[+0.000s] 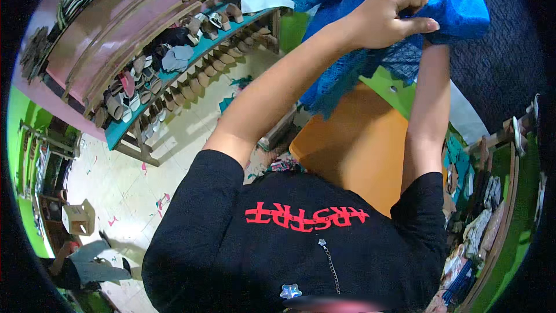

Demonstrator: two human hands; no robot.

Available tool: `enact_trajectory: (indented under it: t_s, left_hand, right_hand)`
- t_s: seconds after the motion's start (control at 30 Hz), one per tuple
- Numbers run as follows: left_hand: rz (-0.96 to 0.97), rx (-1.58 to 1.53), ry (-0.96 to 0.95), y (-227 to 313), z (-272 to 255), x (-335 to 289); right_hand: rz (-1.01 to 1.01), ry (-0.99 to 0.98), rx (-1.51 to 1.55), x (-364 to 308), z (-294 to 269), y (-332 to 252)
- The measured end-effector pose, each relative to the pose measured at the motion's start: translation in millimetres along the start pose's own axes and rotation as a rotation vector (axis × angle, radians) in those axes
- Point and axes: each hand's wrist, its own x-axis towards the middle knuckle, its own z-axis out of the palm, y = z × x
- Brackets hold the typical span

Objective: Folding different pieces of fabric and placing them onto a storage shelf.

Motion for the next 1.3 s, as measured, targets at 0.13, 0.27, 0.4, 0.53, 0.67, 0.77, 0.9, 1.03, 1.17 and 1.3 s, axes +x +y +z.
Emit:
enact_trajectory:
  t_s: [0.13, 0.27, 0.4, 0.53, 0.67, 0.77, 0.9, 1.03, 1.17, 1.3]
  left_hand:
    - [-0.033, -0.175, -0.068, -6, 23, -13]
    - [-0.227, -0.256, -0.199, -32, 29, -22]
    - [-0.509, -0.113, -0.214, -73, 5, -81]
    - [-0.750, -0.086, -0.296, -102, 42, -145]
    - [-0.734, -0.154, -0.415, -132, 126, -219]
    - [-0.759, -0.263, -0.520, -112, 173, -257]
    - [-1.224, 0.006, -0.837, -83, 159, -340]
    - [-1.046, 0.516, -1.116, -68, 191, -371]
    - [-1.311, 0.488, -1.017, -7, 216, -308]
    - [-1.407, 0.037, -0.682, 16, 264, -307]
  right_hand:
    - [0.123, 0.047, -0.016, -125, -38, 83]
    - [0.094, 0.013, 0.086, -263, 109, 85]
    - [0.135, 0.058, 0.028, -446, 89, 72]
    - [0.222, 0.156, 0.043, -546, 121, 67]
    - [0.276, 0.262, 0.028, -637, 115, 51]
    - [0.296, 0.335, 0.019, -671, 101, 43]
    - [0.250, 0.300, 0.086, -766, 260, 2]
    - [0.278, 0.359, 0.055, -722, 221, -17]
    - [0.318, 0.382, 0.024, -754, 219, -22]
    - [0.355, 0.367, 0.024, -769, 225, -31]
